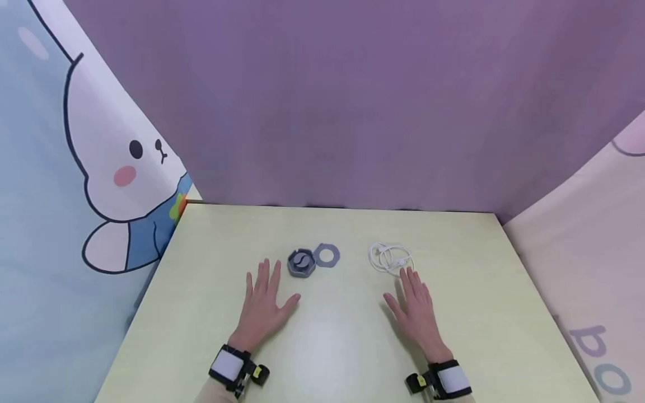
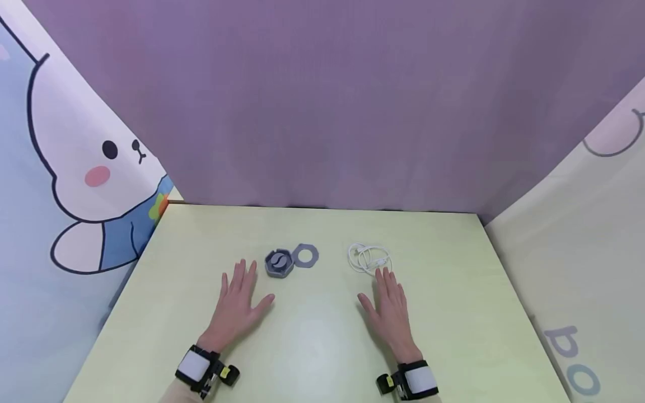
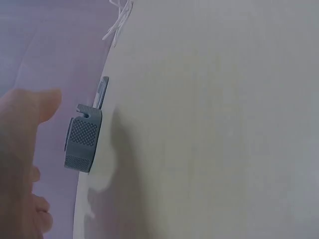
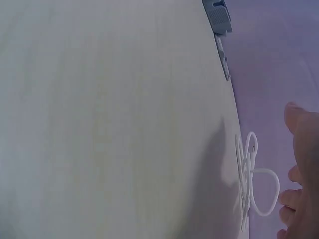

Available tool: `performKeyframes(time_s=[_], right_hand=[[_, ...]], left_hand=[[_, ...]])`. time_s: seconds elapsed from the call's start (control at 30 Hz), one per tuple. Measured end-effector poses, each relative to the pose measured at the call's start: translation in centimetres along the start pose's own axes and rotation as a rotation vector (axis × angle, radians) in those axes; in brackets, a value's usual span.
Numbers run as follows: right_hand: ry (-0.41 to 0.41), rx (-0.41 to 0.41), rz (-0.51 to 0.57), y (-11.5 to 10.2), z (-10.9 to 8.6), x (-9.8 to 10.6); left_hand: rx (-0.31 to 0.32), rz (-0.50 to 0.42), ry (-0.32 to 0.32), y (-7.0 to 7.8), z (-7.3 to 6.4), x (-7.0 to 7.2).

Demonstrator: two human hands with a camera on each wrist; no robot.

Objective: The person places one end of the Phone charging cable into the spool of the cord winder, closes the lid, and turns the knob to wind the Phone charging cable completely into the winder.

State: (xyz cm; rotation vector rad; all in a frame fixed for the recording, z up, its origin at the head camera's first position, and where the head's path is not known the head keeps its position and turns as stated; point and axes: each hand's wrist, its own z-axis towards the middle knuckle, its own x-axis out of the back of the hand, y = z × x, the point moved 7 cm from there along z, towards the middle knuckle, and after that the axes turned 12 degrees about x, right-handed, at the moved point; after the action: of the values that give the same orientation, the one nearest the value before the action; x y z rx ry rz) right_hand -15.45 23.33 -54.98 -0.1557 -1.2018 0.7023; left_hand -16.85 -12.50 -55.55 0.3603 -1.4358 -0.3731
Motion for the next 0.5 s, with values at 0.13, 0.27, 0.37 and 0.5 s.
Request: performKeyframes(time_s=[0.13,0.27,0.37,0.5], right_hand=[[-0.013,0.021,0.023,-0.6,0.7,-0.3],[-0.046,0.033,0.036,-1.3,1.1,-1.0],[-0.057,0.057,0.040,-2.0,1.3,-1.5],[-0.052,0.089,0.051,-2.9,1.3,-2.1]], left_hand=[[-0.033,-0.030,-0.011,0.7,1.8,0.2],[-0.053,-0.052,-0.072,1.3,3.4,0.0],[-0.064,-0.053,-0.107,1.7,4.3,-0.2],[-0.094,-0.044,-0.127,2.3,5.3,-0.5]])
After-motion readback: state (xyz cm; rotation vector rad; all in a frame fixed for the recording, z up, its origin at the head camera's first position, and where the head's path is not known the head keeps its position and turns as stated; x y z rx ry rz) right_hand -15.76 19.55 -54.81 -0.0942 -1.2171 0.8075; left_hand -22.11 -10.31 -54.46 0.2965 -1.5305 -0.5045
